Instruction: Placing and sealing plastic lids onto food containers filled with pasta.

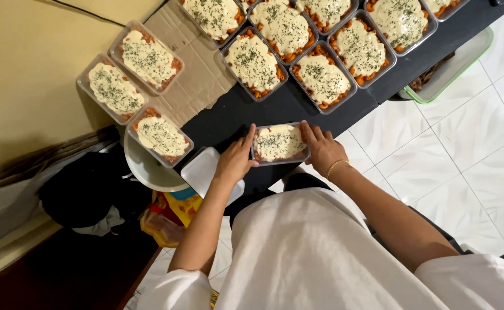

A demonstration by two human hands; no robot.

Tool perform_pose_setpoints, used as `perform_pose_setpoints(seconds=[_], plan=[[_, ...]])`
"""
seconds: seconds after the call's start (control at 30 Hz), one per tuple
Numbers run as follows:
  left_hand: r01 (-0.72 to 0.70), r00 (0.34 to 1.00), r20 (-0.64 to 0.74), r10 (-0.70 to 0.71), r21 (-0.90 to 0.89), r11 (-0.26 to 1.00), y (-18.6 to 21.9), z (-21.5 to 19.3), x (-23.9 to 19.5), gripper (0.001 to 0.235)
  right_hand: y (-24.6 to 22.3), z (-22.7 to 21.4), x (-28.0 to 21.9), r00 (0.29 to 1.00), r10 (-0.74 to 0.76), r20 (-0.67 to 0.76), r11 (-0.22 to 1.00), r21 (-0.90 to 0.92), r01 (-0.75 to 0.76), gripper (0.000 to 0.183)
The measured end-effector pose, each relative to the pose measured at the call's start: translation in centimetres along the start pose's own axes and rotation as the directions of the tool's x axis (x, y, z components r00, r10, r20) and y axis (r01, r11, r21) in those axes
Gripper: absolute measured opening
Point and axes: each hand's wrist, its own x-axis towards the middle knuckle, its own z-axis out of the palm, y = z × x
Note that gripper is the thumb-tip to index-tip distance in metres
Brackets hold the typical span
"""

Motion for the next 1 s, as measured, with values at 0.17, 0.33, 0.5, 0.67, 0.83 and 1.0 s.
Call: perform_pose_setpoints(seconds=[0.17,0.33,0.5,0.67,0.83,1.0], plan=[[0.005,1.0,0.001,-0.005,0.102,0.995,-0.4,1.2,0.7,0.114,0.3,0.3,0.4,1.0,-0.001,0.016,1.0,0.004,0.001,0.119],[-0.001,1.0,-0.028,0.007,0.219,0.976,-0.7,2.2,1.0,0.112,0.6,0.5,0.8,1.0,-0.022,0.006,1.0,-0.023,0.022,0.121],[0.022,1.0,-0.006,-0.022,0.33,0.944,-0.4,2.3,1.1,0.116,1.2,1.5,1.0,0.999,-0.031,-0.006,0.999,-0.042,0.031,0.124],[-0.024,0.992,-0.111,0.062,0.314,0.949,1.3,2.2,0.8,0.13,0.0,-0.6,-1.1,0.995,-0.082,-0.058,0.997,-0.019,0.081,0.127],[-0.043,0.993,-0.094,0.07,0.263,0.964,1.6,2.8,1.5,0.128,0.2,-0.1,-0.8,0.989,-0.142,-0.03,0.99,-0.016,0.142,0.127],[0.014,0.998,-0.064,0.004,0.271,0.962,1.9,2.8,2.2,0.125,0.8,1.5,1.4,0.994,-0.105,-0.019,0.992,-0.069,0.103,0.125]])
